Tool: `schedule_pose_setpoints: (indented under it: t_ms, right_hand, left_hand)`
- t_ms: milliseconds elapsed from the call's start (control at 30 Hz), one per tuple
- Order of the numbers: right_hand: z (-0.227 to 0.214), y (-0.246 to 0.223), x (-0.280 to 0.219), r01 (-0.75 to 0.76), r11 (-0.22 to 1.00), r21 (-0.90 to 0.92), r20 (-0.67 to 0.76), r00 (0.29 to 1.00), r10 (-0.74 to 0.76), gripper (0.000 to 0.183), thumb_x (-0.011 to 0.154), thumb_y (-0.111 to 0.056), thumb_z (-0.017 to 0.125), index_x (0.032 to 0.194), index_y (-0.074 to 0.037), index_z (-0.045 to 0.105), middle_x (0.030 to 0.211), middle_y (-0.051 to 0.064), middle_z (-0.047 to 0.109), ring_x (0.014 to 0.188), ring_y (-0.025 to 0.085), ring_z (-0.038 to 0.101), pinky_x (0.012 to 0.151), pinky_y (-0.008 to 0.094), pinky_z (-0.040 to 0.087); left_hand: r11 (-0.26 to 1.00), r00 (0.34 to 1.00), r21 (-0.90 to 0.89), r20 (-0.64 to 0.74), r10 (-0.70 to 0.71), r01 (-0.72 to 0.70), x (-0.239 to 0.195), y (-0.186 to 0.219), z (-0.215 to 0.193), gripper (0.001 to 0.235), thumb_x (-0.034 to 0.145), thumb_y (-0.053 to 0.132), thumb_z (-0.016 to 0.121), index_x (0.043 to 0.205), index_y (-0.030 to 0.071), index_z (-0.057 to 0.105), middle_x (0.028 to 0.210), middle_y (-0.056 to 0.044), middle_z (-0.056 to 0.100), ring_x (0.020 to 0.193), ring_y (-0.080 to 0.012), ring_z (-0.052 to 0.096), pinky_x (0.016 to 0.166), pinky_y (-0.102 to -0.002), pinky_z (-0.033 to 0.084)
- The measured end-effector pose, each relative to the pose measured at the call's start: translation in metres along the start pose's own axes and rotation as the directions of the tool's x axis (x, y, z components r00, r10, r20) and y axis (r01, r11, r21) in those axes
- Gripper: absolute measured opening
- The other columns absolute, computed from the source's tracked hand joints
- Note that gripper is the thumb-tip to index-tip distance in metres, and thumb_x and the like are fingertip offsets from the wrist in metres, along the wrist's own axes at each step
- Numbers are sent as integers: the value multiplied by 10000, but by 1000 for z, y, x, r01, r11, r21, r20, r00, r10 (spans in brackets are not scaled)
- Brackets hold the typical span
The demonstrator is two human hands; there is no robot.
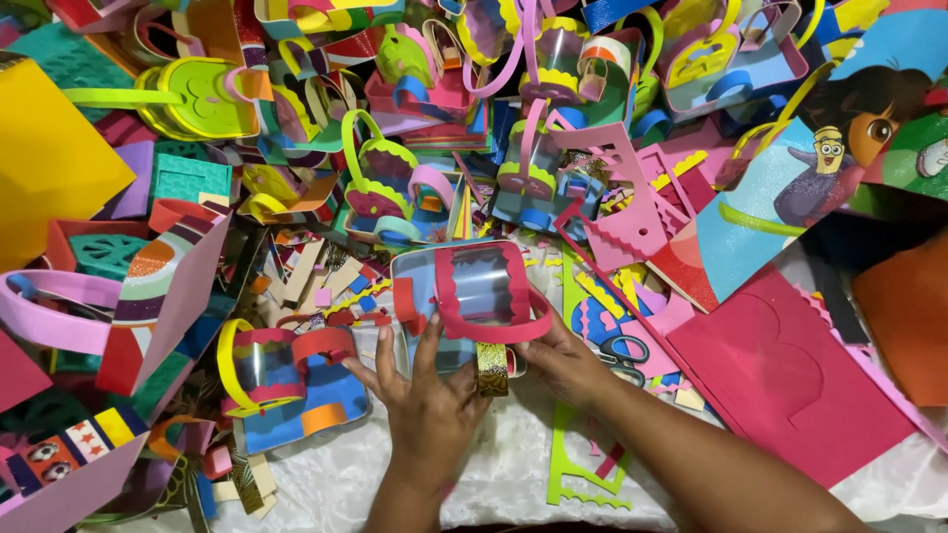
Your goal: Assembling decorative gift containers by gluing foam strips and characters onto a base.
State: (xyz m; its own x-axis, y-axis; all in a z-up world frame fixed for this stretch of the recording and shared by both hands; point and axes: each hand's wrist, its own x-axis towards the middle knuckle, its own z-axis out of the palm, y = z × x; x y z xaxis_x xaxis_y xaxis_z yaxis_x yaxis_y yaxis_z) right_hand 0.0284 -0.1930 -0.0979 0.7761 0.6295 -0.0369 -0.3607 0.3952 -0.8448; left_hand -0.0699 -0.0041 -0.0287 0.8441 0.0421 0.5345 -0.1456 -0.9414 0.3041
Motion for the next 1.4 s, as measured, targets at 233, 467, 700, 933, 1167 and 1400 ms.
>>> schedule_pose_setpoints:
  t_ms: [233, 467, 700, 933, 1167, 1400]
  right_hand:
    - [16, -16, 2, -15, 999, -41, -16, 1000, 14, 876, 952, -264, 657, 1650, -204, 133, 1548, 79, 489, 1346, 260, 524, 1025, 413, 490]
    - [23, -18, 2, 40, 999, -36, 46, 998, -39, 739, 1030, -201, 562, 1645, -212, 151, 1423, 140, 591, 1287, 303, 598, 993, 437, 516]
    - [27, -23, 4, 77, 997, -9, 68, 995, -76, 781, 1037, -220, 572, 1659, -222, 99, 1329, 175, 652, 1205, 310, 659, 969, 443, 545]
    - [26, -29, 4, -133, 991, 18, -150, 979, 134, 896, 911, -342, 633, 1655, -358, 133, 1237, 197, 680, 1100, 328, 681, 873, 434, 566]
    - [24, -21, 3, -252, 959, 131, -74, 962, 262, 681, 906, -156, 548, 1566, -211, 393, 1409, 165, 625, 1183, 342, 654, 887, 500, 565]
    - [9, -5, 1, -183, 968, 170, 109, 980, 166, 779, 951, -263, 640, 1632, -182, 270, 1493, 192, 556, 1252, 322, 626, 1030, 439, 487]
  left_hand:
    - [1000, 1000, -26, -3, 0, 0, -3, -6, 8, 197, 703, 402, 878, 822, 311, 750, 1601, 13, 332, 1503, -513, 150, 1095, -892, -32]
    - [999, 994, -17, -102, 47, -49, -4, -10, 11, 145, 810, 486, 825, 859, 362, 768, 1553, -36, 379, 1481, -494, 184, 1118, -869, -6]
    - [999, 993, -16, -115, 36, -38, -4, -10, 13, 153, 861, 525, 769, 960, 409, 758, 1574, -13, 335, 1490, -445, 200, 1157, -833, 15]
    - [966, 919, -203, -386, 74, -163, 4, -38, 11, 774, 831, 861, 383, 1093, 153, 554, 1539, -243, 358, 1496, -384, 285, 1285, -610, 226]
    - [-388, 872, -900, 342, -350, 197, -7, -58, 35, 968, 807, 647, 759, 1535, 145, 368, 1541, -173, 458, 1384, -355, 489, 1142, -545, 419]
    - [-733, 943, -655, 326, -60, 181, -1, -51, 34, 1096, 787, 528, 907, 1632, 246, 269, 1598, -160, 433, 1424, -387, 463, 1137, -604, 413]
